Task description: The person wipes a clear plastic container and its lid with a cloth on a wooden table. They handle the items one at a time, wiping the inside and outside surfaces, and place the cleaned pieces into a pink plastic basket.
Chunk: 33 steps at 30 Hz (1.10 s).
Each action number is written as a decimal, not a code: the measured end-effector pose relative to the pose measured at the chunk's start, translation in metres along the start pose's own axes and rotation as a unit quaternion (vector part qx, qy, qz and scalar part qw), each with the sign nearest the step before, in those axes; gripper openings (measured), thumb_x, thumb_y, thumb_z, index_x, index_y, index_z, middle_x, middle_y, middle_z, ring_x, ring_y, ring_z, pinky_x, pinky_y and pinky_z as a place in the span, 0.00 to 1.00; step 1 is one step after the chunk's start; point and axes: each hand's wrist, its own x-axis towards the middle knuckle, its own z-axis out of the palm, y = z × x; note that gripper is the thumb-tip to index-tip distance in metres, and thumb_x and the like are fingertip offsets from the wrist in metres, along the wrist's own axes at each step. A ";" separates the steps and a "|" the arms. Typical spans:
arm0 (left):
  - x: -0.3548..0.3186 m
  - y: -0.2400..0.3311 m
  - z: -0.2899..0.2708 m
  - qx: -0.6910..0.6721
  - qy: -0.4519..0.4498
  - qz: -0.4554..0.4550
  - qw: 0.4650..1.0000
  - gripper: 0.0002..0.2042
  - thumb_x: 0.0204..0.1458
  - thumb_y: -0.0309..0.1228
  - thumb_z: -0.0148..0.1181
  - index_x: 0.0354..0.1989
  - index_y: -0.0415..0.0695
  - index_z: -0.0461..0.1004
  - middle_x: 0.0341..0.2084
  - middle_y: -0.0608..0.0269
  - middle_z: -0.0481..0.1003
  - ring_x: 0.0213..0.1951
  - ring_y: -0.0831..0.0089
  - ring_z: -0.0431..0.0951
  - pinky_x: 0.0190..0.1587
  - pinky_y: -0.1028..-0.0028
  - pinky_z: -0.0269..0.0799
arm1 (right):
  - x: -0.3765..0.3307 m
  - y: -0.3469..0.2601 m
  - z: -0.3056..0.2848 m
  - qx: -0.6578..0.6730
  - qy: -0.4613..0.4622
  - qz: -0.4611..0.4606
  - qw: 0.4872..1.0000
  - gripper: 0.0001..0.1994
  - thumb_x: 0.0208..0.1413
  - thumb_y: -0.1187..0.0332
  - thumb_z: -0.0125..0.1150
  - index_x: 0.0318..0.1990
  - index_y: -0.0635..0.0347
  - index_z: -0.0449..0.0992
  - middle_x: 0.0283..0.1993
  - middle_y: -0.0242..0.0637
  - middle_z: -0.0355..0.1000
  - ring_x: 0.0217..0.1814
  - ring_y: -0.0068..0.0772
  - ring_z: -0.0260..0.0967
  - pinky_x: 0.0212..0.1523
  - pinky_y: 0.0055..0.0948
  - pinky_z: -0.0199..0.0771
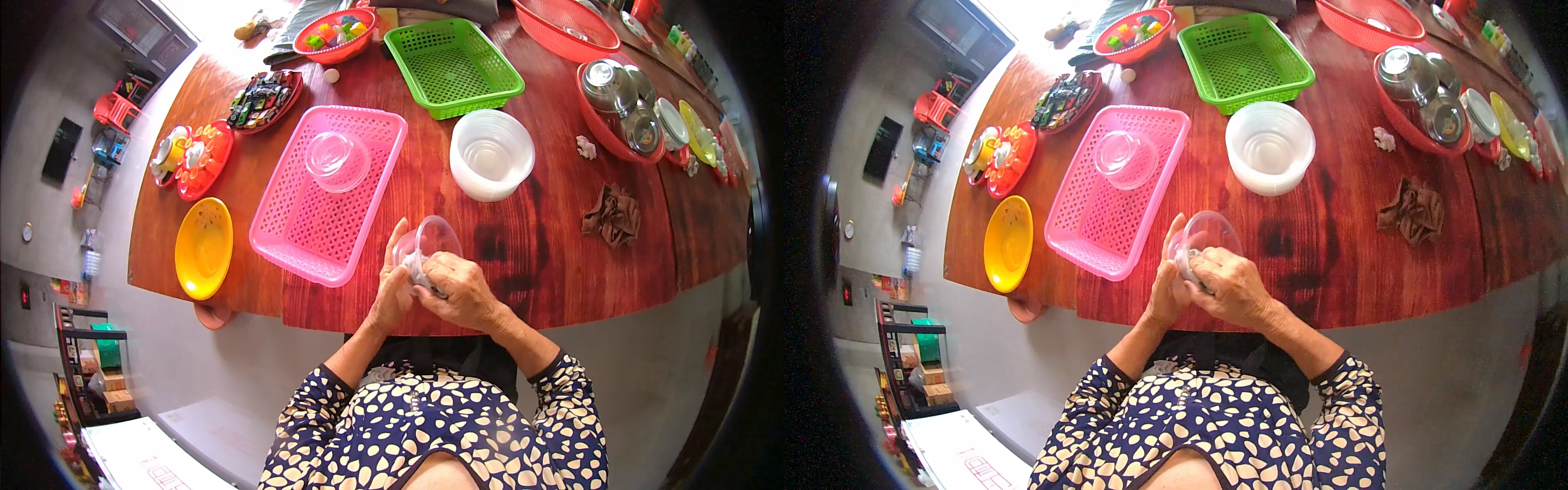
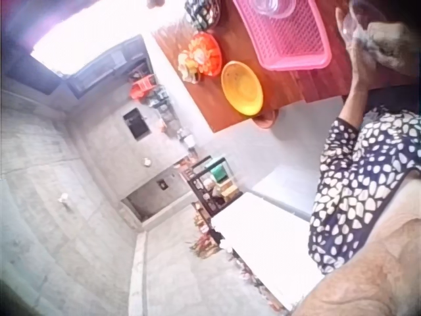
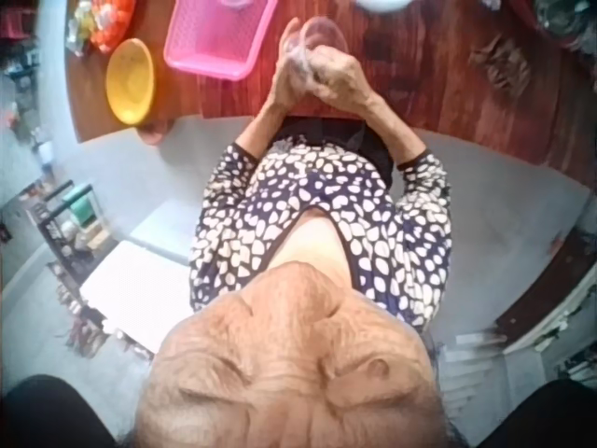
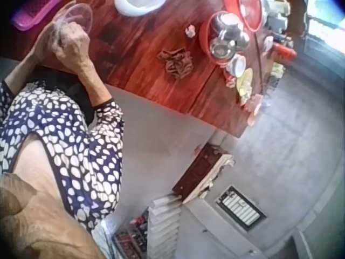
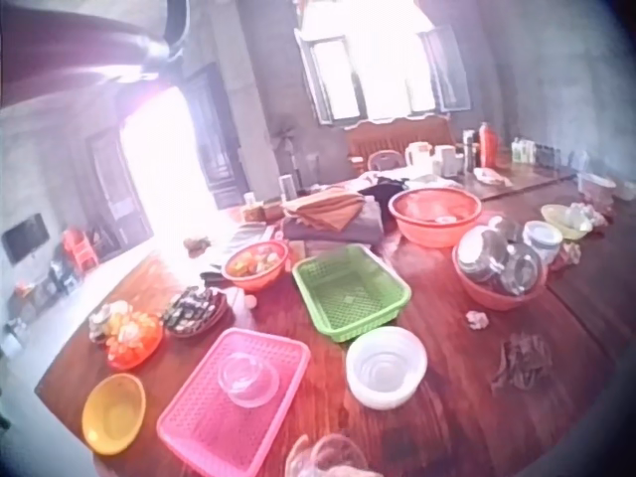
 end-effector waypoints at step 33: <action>0.004 0.028 0.013 -0.212 0.008 -0.178 0.961 0.32 0.61 0.58 0.31 0.58 0.42 0.64 0.51 0.54 0.71 0.51 0.63 0.74 0.55 0.63 0.70 | 0.024 -0.007 -0.009 0.072 0.019 -0.067 0.995 0.14 0.41 0.74 0.62 0.40 0.58 0.76 0.40 0.43 0.66 0.44 0.45 0.67 0.47 0.38 0.71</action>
